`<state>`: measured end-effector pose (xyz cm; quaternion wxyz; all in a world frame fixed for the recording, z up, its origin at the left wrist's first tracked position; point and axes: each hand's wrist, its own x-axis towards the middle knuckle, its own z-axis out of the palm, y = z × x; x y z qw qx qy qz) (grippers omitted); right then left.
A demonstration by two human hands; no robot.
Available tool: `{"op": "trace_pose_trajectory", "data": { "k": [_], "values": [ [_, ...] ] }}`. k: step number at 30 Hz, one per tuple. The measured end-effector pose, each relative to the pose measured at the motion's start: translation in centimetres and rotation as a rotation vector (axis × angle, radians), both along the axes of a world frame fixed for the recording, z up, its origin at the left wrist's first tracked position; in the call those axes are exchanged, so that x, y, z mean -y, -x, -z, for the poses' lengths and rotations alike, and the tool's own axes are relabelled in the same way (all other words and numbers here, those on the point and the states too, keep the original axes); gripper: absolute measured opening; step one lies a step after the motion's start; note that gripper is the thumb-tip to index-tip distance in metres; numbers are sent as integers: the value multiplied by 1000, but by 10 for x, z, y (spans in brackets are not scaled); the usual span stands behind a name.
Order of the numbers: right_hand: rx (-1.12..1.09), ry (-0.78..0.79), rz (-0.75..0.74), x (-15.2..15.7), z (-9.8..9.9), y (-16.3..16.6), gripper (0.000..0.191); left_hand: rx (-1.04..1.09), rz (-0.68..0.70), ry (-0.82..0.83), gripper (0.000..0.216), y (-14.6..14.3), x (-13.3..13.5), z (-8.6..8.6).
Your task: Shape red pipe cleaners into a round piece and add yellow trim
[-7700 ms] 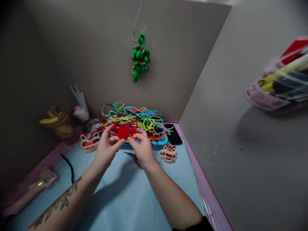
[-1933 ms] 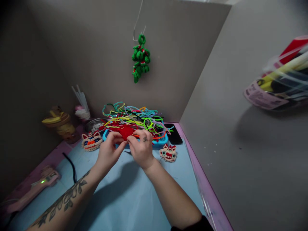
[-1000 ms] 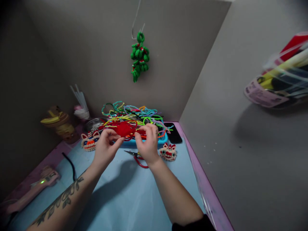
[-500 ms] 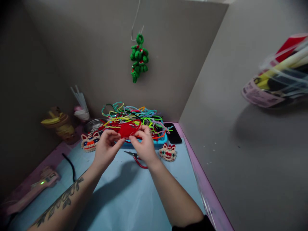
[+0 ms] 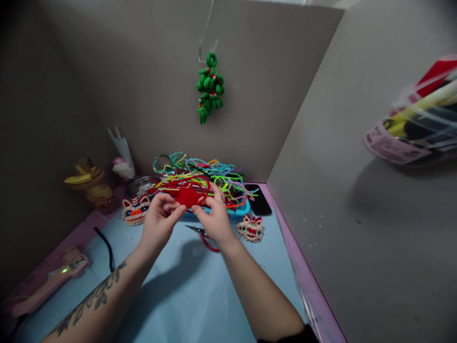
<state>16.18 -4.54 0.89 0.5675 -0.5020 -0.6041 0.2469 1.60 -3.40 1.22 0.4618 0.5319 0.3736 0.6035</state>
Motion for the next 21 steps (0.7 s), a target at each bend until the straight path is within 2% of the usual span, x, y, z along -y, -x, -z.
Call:
{"op": "trace_pose_trajectory", "data": {
  "k": [6, 10, 12, 14, 17, 21],
  "values": [
    [8, -47, 21, 2, -2, -1, 12, -145, -43, -63, 33, 1, 3, 2],
    [-35, -20, 69, -3, 0, -8, 16, -341, -128, -221, 41, 11, -2, 0],
    [-55, -17, 53, -5, 1, -11, 15, -452, -238, -359, 26, 18, -5, -3],
    [-68, -16, 16, -6, 1, -13, 15, -582, -290, -491, 9, 24, -8, -7],
    [-77, -9, -36, -7, 1, -13, 15, -688, -303, -579, 10, 27, -10, -8],
    [-73, -13, -75, -7, 2, -13, 12, -750, -284, -581, 11, 28, -13, -6]
  ]
}}
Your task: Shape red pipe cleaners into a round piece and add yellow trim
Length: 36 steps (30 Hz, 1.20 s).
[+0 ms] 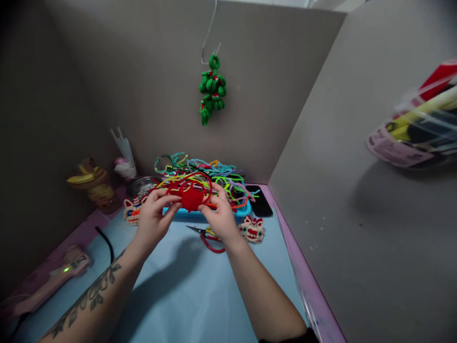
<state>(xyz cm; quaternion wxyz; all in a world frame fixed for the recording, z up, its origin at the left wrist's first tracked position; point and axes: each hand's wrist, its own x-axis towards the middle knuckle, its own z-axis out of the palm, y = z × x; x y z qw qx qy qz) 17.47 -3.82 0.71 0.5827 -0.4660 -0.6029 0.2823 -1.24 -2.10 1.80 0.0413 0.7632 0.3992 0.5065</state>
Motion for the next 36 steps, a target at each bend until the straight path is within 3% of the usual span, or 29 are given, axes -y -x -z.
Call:
{"op": "trace_pose_trajectory", "data": {
  "k": [6, 9, 12, 13, 15, 18, 26, 36],
  "values": [
    [-14, 13, -64, -7, 7, -4, 12, -102, 82, 43, 12, 3, -4, 1],
    [30, 3, 75, -7, 9, -2, 13, -118, 67, 61, 13, 2, -2, 1],
    [197, -177, 355, 2, 6, 6, 21, -154, 19, 64, 13, 0, 1, 2],
    [278, -267, 415, 7, 4, 10, 15, -171, 3, 57, 12, -1, 2, 2],
    [451, -404, 442, 15, 1, 17, 5, -207, -29, 22, 12, -3, 5, 3],
    [589, -490, 455, 22, 1, 26, 7, -285, -85, -82, 10, -7, 9, 4],
    [719, -445, 526, 20, 7, 29, 3, -527, -183, -267, 13, -15, 18, 6],
    [728, -456, 529, 20, 7, 27, 3, -568, -196, -341, 15, -18, 23, 4]
  ]
}}
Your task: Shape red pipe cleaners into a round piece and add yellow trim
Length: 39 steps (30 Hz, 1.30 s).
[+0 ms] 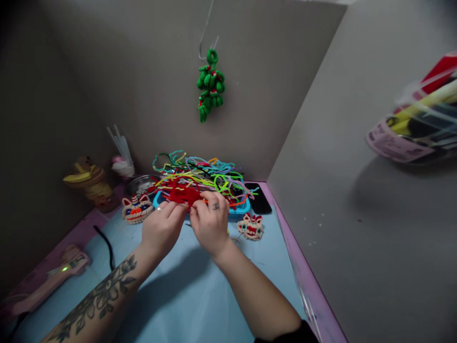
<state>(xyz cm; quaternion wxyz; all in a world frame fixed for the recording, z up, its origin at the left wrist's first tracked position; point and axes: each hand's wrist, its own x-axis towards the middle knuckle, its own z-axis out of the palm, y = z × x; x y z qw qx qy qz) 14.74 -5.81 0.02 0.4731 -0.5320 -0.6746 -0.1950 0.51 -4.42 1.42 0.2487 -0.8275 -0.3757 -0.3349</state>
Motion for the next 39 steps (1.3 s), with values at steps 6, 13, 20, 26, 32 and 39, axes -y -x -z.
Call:
{"op": "trace_pose_trajectory", "data": {
  "k": [6, 13, 20, 26, 32, 39],
  "values": [
    [-12, -10, -16, 1, -1, 0, 7, -6, -14, 3, 23, -1, 2, -3],
    [16, -35, -30, -1, 1, -3, 7, 73, 18, 44, 14, 1, -1, -3],
    [-3, -21, -44, -1, -2, -3, 5, 20, 9, 56, 20, -1, 1, -3],
    [19, 6, -85, -1, -2, -4, 7, 33, 13, 52, 16, 2, 0, -4],
    [-12, 12, -98, 0, -5, -4, 5, 36, 34, 51, 18, 2, 1, -5],
    [-36, 50, -59, 2, -5, -1, 7, 81, 70, 62, 16, 0, 2, -4]
  ]
}}
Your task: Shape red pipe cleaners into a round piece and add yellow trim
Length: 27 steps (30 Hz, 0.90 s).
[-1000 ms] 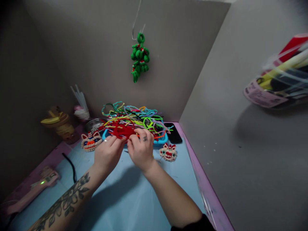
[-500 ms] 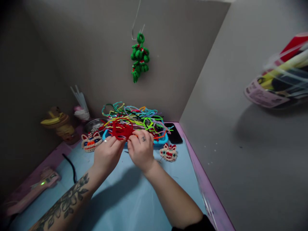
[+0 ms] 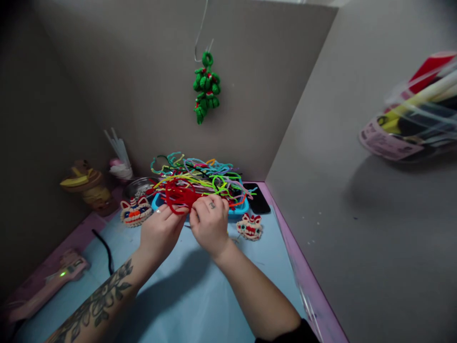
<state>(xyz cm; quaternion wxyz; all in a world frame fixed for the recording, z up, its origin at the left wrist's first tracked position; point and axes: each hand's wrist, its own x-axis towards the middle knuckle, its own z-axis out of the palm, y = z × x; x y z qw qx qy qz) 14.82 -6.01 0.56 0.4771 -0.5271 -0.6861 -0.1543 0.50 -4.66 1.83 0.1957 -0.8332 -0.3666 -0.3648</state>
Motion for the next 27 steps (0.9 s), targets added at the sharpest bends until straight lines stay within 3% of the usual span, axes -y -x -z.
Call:
{"op": "trace_pose_trajectory", "data": {
  "k": [3, 7, 12, 16, 23, 27],
  "values": [
    [-23, 21, -31, 0, -2, 0, 3, 98, 2, 93, 14, 4, -4, 1],
    [-287, 24, -100, -3, -8, -7, 10, 411, 77, 308, 12, 11, -13, 0],
    [-605, 251, -249, -13, -10, -20, 18, 678, 101, 430, 14, 12, -18, -1],
    [-785, 352, -426, -18, -4, -18, 22, 686, 172, 428, 12, 8, -17, -2],
    [-1044, 483, -539, -18, -2, -8, 26, 615, 265, 470, 8, 4, -16, -2],
    [-1143, 529, -555, -18, -1, -5, 27, 649, 264, 604, 11, 2, -15, -2]
  ]
}}
